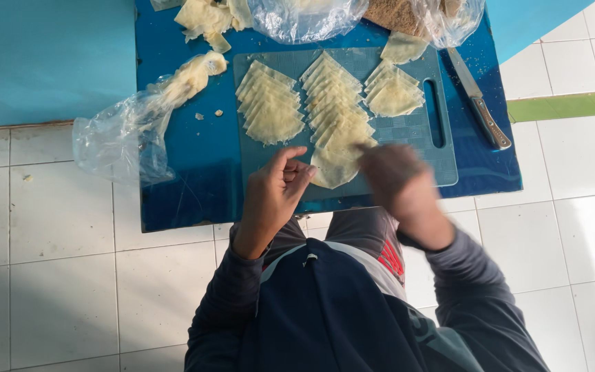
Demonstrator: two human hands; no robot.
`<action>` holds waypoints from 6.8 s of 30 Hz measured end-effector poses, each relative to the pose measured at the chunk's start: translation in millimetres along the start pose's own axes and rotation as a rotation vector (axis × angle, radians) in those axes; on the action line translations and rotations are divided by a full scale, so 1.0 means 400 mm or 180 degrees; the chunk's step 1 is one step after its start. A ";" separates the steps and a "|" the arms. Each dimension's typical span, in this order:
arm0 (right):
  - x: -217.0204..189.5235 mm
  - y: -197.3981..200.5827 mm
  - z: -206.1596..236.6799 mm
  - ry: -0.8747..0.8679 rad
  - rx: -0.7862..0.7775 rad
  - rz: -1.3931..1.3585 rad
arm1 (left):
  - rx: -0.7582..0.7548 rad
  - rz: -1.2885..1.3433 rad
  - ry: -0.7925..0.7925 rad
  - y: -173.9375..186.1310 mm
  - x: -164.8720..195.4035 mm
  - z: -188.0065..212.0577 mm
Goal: The person sits at a small blue table and folds triangular pastry wrappers one at a time on a cutting board, pinching the edges closed over a dab of brown filling taken from a plastic bag. Filled pastries are stacked in rows on the board, and wrapper scraps are set aside on the table.
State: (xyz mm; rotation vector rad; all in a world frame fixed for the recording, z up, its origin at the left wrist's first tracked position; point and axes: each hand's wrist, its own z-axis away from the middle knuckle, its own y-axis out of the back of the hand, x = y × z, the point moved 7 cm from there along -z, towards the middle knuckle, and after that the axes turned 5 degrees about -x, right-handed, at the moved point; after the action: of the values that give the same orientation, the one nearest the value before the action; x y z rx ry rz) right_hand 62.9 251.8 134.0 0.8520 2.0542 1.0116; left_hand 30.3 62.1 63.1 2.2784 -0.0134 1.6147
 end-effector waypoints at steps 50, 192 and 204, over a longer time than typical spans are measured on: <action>0.781 -0.014 -0.112 -0.1122 0.1144 -0.0387 | 0.0426 -0.0696 -0.0147 -0.022 0.026 0.030; -0.016 -0.111 0.029 -0.0143 -0.0201 -0.0975 | 0.0268 -0.1354 -0.0717 -0.040 0.062 0.053; -0.004 -0.107 0.014 0.0738 -0.0600 -0.0490 | -0.0635 -0.1925 -0.1082 -0.054 0.074 0.062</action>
State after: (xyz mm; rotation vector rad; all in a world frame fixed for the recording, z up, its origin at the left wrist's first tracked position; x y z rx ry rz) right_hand 57.5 232.2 95.7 0.4910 2.1349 1.2417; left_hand 67.8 80.9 77.2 2.0934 0.3752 0.8752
